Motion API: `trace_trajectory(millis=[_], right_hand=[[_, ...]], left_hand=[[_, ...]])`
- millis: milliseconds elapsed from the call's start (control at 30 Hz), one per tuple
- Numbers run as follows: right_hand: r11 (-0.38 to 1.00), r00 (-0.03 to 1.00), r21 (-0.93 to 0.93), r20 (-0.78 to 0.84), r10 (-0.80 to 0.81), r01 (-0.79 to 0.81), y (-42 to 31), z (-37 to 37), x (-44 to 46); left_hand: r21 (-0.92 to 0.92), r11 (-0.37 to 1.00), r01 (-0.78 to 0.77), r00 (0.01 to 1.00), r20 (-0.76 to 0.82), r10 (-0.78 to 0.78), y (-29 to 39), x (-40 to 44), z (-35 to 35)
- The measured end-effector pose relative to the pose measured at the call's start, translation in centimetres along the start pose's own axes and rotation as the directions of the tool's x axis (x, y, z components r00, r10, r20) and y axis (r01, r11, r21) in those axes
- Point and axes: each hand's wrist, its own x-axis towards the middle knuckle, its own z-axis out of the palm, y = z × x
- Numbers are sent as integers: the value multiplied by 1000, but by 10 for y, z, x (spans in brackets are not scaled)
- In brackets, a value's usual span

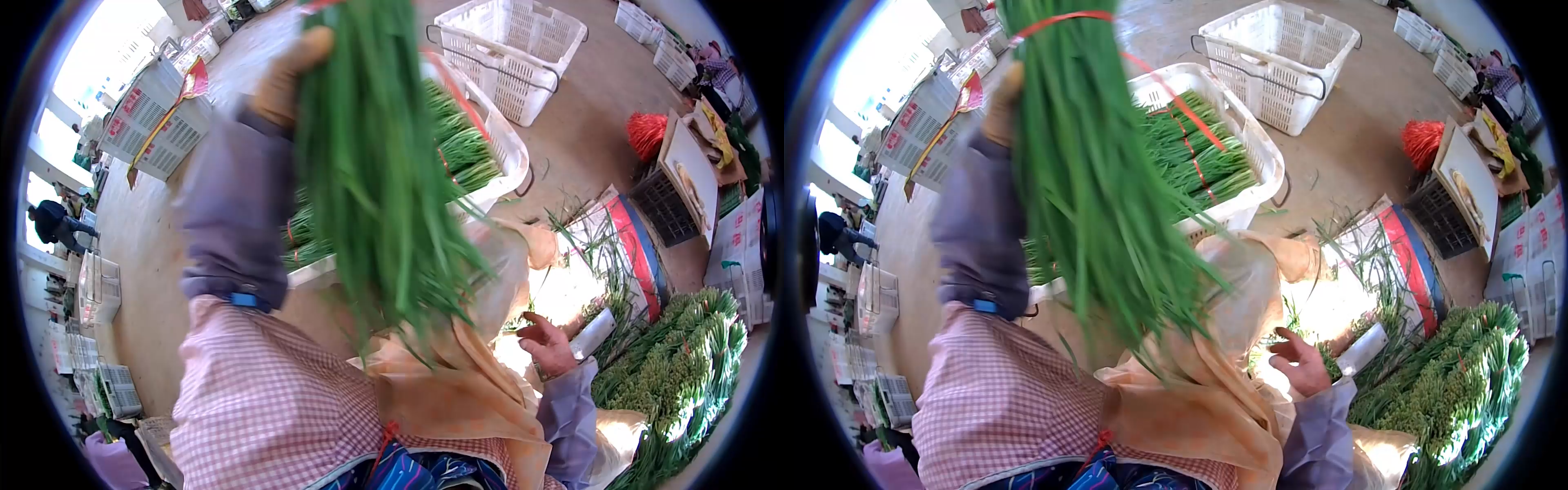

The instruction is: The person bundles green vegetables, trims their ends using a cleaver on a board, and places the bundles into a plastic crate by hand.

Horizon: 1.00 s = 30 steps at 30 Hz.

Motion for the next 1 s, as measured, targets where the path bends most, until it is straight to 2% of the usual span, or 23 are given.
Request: trace_trajectory(millis=[33,67,100,133,167,200,233,267,300,333,367,400,433,500,533,567,667,800,833,900,967,1000], right_hand=[[995,996,-77,-64,56,-60,20,-11,0],[986,987,-128,-133,93,-110,31,-19,-6],[971,972,-177,-201,122,-159,39,-24,-9],[953,950,-163,-226,217,-256,35,-28,-14],[965,955,-122,-217,204,-234,47,-31,-14],[974,958,-80,-212,193,-214,67,-32,-18],[980,960,-41,-211,183,-195,88,-32,-21],[983,962,9,-204,180,-182,109,-28,-19],[981,968,-56,-183,171,-184,118,-22,-18],[975,972,-120,-165,165,-186,126,-16,-18],[965,975,-183,-149,163,-189,126,-8,-19],[951,980,-250,-119,158,-183,112,1,-20],[919,979,-339,-100,180,-204,119,8,-20],[881,953,-365,-104,283,-302,104,22,-23],[851,966,-457,-127,226,-259,108,23,-26],[808,976,-548,-140,167,-217,119,24,-29],[820,961,-502,-176,212,-273,126,24,-27],[821,961,-501,-178,210,-273,158,24,-15],[807,964,-528,-176,201,-265,160,26,-12],[773,966,-579,-172,193,-258,154,30,-5],[786,958,-548,-182,221,-285,147,32,-1],[794,969,-558,-186,165,-243,155,35,1]], left_hand=[[103,994,33,996,-90,-24,23,-8,-11],[284,949,138,990,-64,-125,51,-10,-38],[514,831,213,977,-117,-177,68,-9,-60],[704,652,280,959,-170,-229,86,-8,-82],[867,373,331,942,-276,-193,94,-7,-97],[948,103,302,948,-286,-140,85,-4,-98],[944,-180,277,951,-296,-88,76,-1,-99],[918,-219,329,924,-361,-124,51,1,-99],[902,-249,352,856,-418,-305,29,14,-101],[915,-208,346,832,-401,-383,-2,20,-112],[903,-283,324,820,-417,-392,-30,26,-98],[902,-282,326,822,-418,-388,-57,32,-88],[923,-155,353,856,-385,-346,-98,36,-105],[916,71,394,862,-342,-374,-151,55,-91],[922,98,374,880,-320,-351,-179,66,-91],[941,71,331,926,-309,-219,-210,74,-96],[927,85,366,896,-326,-301,-227,102,-76],[931,92,353,904,-314,-290,-257,90,-74],[936,5,351,910,-339,-239,-260,85,-65],[931,-27,363,911,-361,-202,-264,82,-59],[943,-73,326,931,-333,-151,-279,82,-68],[950,-81,301,946,-308,-103,-291,82,-77]])
